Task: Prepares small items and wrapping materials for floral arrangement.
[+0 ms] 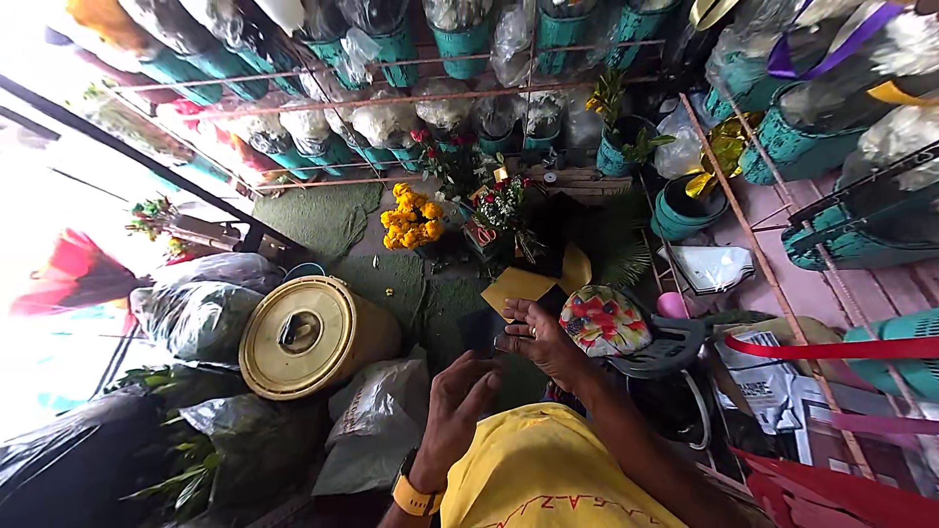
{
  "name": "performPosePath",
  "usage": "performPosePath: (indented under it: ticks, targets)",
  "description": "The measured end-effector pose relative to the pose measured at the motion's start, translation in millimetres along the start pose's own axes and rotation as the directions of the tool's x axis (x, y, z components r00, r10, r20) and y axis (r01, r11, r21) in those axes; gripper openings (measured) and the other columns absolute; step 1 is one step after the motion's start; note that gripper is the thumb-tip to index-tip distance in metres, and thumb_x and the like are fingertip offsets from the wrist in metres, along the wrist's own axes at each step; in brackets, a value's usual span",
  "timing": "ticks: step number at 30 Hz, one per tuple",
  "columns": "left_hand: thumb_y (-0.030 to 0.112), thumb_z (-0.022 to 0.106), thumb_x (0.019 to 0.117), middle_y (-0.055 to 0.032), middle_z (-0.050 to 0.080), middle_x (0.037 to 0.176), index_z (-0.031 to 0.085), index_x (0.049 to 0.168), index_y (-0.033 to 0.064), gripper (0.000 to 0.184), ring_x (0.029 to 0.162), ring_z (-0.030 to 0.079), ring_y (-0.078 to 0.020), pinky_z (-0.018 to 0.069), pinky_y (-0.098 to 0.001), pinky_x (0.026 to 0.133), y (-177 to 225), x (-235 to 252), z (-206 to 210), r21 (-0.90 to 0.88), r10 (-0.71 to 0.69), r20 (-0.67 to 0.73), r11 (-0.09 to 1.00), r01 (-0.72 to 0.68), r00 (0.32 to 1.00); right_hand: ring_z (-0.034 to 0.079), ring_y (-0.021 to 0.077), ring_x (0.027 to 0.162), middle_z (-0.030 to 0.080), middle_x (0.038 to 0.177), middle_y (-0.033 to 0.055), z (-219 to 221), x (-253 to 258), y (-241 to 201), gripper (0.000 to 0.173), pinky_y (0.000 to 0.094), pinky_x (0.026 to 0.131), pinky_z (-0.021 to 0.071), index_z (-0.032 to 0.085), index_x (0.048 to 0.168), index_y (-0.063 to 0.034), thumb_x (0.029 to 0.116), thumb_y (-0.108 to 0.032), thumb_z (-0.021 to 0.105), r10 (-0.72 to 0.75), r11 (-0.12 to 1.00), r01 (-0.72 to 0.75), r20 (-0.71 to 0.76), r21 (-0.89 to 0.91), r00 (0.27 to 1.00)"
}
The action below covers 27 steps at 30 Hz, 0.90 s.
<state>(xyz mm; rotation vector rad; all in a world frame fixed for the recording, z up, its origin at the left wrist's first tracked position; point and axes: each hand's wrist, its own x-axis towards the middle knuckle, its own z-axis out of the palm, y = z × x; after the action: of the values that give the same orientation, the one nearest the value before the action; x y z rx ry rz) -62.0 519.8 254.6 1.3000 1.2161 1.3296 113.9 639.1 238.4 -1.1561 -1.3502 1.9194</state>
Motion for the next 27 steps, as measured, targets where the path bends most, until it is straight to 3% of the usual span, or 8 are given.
performPosePath:
  ticks: [1, 5, 9, 13, 15, 21, 24, 27]
  targets:
    - [0.032, 0.060, 0.1035, -0.0080, 0.071, 0.100, 0.076, 0.109, 0.0027, 0.034, 0.087, 0.069, -0.0169, 0.0605, -0.0328, 0.079, 0.3, -1.2, 4.7, -0.010, -0.002, -0.013, 1.000, 0.002, 1.000, 0.064, 0.0231, 0.122, 0.057, 0.143, 0.0124, -3.6, -0.5, 0.2, 0.084, 0.0376, 0.096, 0.0589, 0.046, 0.148, -0.0081, 0.0793, -0.031, 0.088, -0.001, 1.000, 0.001, 0.009, -0.005, 1.000]
    - [0.007, 0.062, 0.0992, -0.0098, 0.072, 0.100, 0.070, 0.112, -0.0014, 0.018, 0.084, 0.069, -0.0169, 0.0606, -0.0320, 0.076, -1.0, -4.0, 23.6, -0.016, -0.028, -0.095, 1.000, 0.026, 0.995, 0.064, 0.0228, 0.122, 0.059, 0.140, 0.0129, -14.4, -2.1, 4.0, 0.078, 0.0363, 0.097, 0.0583, 0.049, 0.145, -0.0062, 0.0809, -0.027, 0.087, -0.010, 1.000, 0.009, 0.024, 0.023, 1.000]
    - [0.002, 0.064, 0.0942, -0.0110, 0.069, 0.096, 0.056, 0.124, -0.0034, 0.032, 0.081, 0.068, -0.0196, 0.0601, -0.0353, 0.073, -0.4, -4.3, 39.0, -0.113, -0.122, -0.170, 0.988, 0.104, 0.978, 0.065, 0.0238, 0.119, 0.061, 0.138, 0.0130, -23.4, -6.9, 4.7, 0.074, 0.0369, 0.096, 0.0586, 0.049, 0.144, -0.0053, 0.0823, -0.022, 0.086, -0.006, 0.994, -0.002, 0.076, 0.106, 0.997]
    - [0.000, 0.064, 0.0883, -0.0096, 0.066, 0.095, 0.057, 0.123, -0.0038, 0.036, 0.080, 0.065, -0.0188, 0.0586, -0.0348, 0.072, -3.4, -3.9, 46.8, -0.107, -0.181, -0.164, 0.980, 0.165, 0.970, 0.066, 0.0255, 0.117, 0.061, 0.137, 0.0140, -31.7, -11.3, 7.9, 0.072, 0.0385, 0.096, 0.0590, 0.048, 0.145, -0.0037, 0.0843, -0.020, 0.083, 0.000, 0.986, -0.021, 0.128, 0.166, 0.992]
    - [0.004, 0.063, 0.0896, -0.0107, 0.067, 0.100, 0.058, 0.125, -0.0040, 0.037, 0.084, 0.066, -0.0194, 0.0589, -0.0353, 0.075, -3.2, -4.3, 50.7, -0.089, -0.162, -0.128, 0.984, 0.151, 0.978, 0.066, 0.0251, 0.116, 0.061, 0.137, 0.0137, -36.8, -13.1, 9.2, 0.070, 0.0385, 0.094, 0.0592, 0.048, 0.144, -0.0036, 0.0855, -0.019, 0.082, 0.009, 0.982, -0.036, 0.143, 0.187, 0.990]
    - [0.041, 0.061, 0.1014, -0.0121, 0.069, 0.101, 0.057, 0.130, -0.0028, 0.053, 0.088, 0.068, -0.0217, 0.0602, -0.0391, 0.081, 1.1, -3.4, 67.8, -0.102, -0.063, -0.085, 0.993, 0.055, 0.994, 0.067, 0.0241, 0.115, 0.063, 0.134, 0.0133, -57.5, -17.0, 9.4, 0.066, 0.0385, 0.094, 0.0592, 0.048, 0.143, -0.0029, 0.0869, -0.015, 0.080, -0.007, 0.977, -0.021, 0.127, 0.214, 0.992]
    - [0.013, 0.067, 0.0968, -0.0142, 0.069, 0.097, 0.058, 0.126, -0.0044, 0.035, 0.083, 0.069, -0.0237, 0.0611, -0.0389, 0.076, 4.4, -0.3, 82.9, -0.103, -0.182, -0.191, 0.981, 0.164, 0.965, 0.067, 0.0247, 0.115, 0.062, 0.134, 0.0143, -66.0, -19.5, 9.5, 0.066, 0.0388, 0.095, 0.0594, 0.048, 0.143, -0.0017, 0.0864, -0.013, 0.080, -0.027, 0.973, -0.001, 0.122, 0.229, 0.992]
    - [0.000, 0.068, 0.0897, -0.0137, 0.070, 0.094, 0.056, 0.129, -0.0035, 0.041, 0.083, 0.070, -0.0238, 0.0609, -0.0378, 0.074, 1.3, 2.6, 91.7, -0.067, -0.264, -0.206, 0.965, 0.255, 0.942, 0.067, 0.0257, 0.115, 0.062, 0.134, 0.0144, -74.4, -22.4, 10.5, 0.065, 0.0391, 0.095, 0.0592, 0.049, 0.142, -0.0017, 0.0859, -0.011, 0.081, -0.037, 0.966, 0.001, 0.132, 0.258, 0.991]
